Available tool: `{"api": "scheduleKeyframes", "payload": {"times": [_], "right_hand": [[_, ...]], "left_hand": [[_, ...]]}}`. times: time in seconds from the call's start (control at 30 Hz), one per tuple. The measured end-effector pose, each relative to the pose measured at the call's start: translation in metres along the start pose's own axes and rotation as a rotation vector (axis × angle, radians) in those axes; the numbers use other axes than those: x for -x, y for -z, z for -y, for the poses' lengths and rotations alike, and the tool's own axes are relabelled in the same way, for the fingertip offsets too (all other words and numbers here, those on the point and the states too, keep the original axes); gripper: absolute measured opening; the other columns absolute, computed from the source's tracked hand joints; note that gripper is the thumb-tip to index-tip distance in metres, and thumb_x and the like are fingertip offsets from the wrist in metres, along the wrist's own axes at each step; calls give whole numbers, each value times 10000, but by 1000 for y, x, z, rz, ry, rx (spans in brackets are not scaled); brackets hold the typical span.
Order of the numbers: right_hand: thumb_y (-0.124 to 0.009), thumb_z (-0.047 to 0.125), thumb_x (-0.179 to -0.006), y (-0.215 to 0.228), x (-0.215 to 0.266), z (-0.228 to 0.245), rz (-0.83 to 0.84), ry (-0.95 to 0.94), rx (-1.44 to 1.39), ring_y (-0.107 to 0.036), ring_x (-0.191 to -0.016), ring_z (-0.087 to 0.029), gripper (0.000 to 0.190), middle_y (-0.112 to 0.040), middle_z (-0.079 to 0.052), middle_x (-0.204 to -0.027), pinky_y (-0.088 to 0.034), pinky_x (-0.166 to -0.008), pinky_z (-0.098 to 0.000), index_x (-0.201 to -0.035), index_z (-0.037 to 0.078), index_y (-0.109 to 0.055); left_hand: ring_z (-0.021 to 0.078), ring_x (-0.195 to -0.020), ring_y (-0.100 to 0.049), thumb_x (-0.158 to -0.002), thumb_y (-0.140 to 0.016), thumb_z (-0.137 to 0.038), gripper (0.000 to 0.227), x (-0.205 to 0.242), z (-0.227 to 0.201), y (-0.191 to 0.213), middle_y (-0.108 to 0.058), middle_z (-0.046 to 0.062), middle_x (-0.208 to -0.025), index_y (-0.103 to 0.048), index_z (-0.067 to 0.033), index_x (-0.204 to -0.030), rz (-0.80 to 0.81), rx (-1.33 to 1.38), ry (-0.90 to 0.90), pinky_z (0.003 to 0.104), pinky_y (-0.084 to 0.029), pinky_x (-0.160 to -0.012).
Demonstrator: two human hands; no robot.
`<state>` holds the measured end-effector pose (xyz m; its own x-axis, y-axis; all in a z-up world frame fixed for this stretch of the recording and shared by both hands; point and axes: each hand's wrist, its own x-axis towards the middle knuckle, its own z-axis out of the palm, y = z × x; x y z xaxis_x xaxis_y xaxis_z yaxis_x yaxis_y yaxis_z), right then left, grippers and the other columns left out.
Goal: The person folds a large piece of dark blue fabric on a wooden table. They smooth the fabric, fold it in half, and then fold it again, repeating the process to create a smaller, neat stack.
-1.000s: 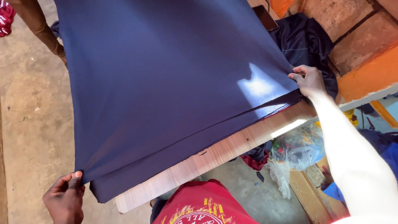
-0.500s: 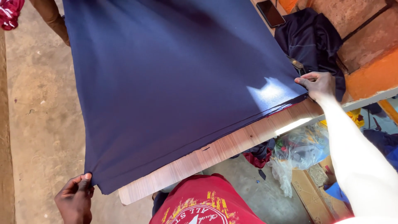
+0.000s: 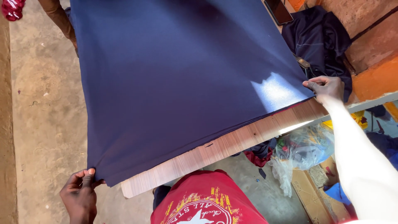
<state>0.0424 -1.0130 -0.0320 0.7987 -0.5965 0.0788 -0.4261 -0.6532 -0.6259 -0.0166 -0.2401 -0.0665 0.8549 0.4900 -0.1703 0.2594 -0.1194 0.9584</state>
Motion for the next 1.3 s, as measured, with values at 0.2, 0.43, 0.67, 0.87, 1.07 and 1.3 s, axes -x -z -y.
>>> {"api": "scheduleKeyframes", "payload": {"times": [0.2, 0.43, 0.67, 0.87, 1.07, 1.3], "right_hand": [[-909, 383, -913, -8, -8, -23, -48, 43, 29, -565, -684, -102, 245, -670, 12, -752, -408, -621, -301, -1017, 180, -820], [-901, 351, -918, -7, -6, -20, -39, 10, 17, -551, -650, -118, 223, -659, 10, -740, -413, -617, -310, -1026, 174, -819], [-908, 376, -907, -9, -7, -29, -58, 0, 29, -570, -705, -125, 241, -664, 10, -771, -425, -654, -306, -1036, 191, -822], [-897, 349, -938, -15, -5, -38, -52, -5, -12, -527, -717, -94, 224, -623, 38, -772, -391, -646, -275, -1053, 176, -811], [-900, 375, -949, -19, -7, -53, -63, -29, 61, -500, -686, -92, 217, -627, 60, -764, -373, -620, -288, -1079, 222, -816], [-890, 287, -1051, -16, 9, -33, -45, -36, -122, -337, -594, 11, 169, -476, 115, -712, -221, -467, -224, -1114, 190, -766]], "left_hand": [[202, -833, -602, -1078, -700, -92, 147, -7, 26, 7, -604, 96, -957, -643, 33, -1026, 17, 62, -53, 358, -657, -770], [254, -743, -638, -1062, -698, -82, 150, -7, 31, 10, -619, 124, -962, -633, 46, -1019, 42, 75, -68, 375, -647, -815], [174, -893, -612, -1019, -723, -86, 117, -4, 32, 11, -634, 81, -954, -655, 9, -1011, 32, 118, -40, 353, -645, -873], [186, -849, -613, -991, -732, -80, 113, 0, 25, 8, -644, 83, -949, -667, 13, -995, 21, 112, 10, 352, -644, -838], [172, -820, -639, -932, -755, -103, 109, 3, 20, 2, -687, 81, -932, -693, -21, -967, 29, 125, 68, 335, -615, -764], [193, -859, -655, -950, -738, -123, 128, 18, -11, -2, -696, 91, -947, -703, 0, -965, 66, 132, 108, 363, -624, -775]]}}
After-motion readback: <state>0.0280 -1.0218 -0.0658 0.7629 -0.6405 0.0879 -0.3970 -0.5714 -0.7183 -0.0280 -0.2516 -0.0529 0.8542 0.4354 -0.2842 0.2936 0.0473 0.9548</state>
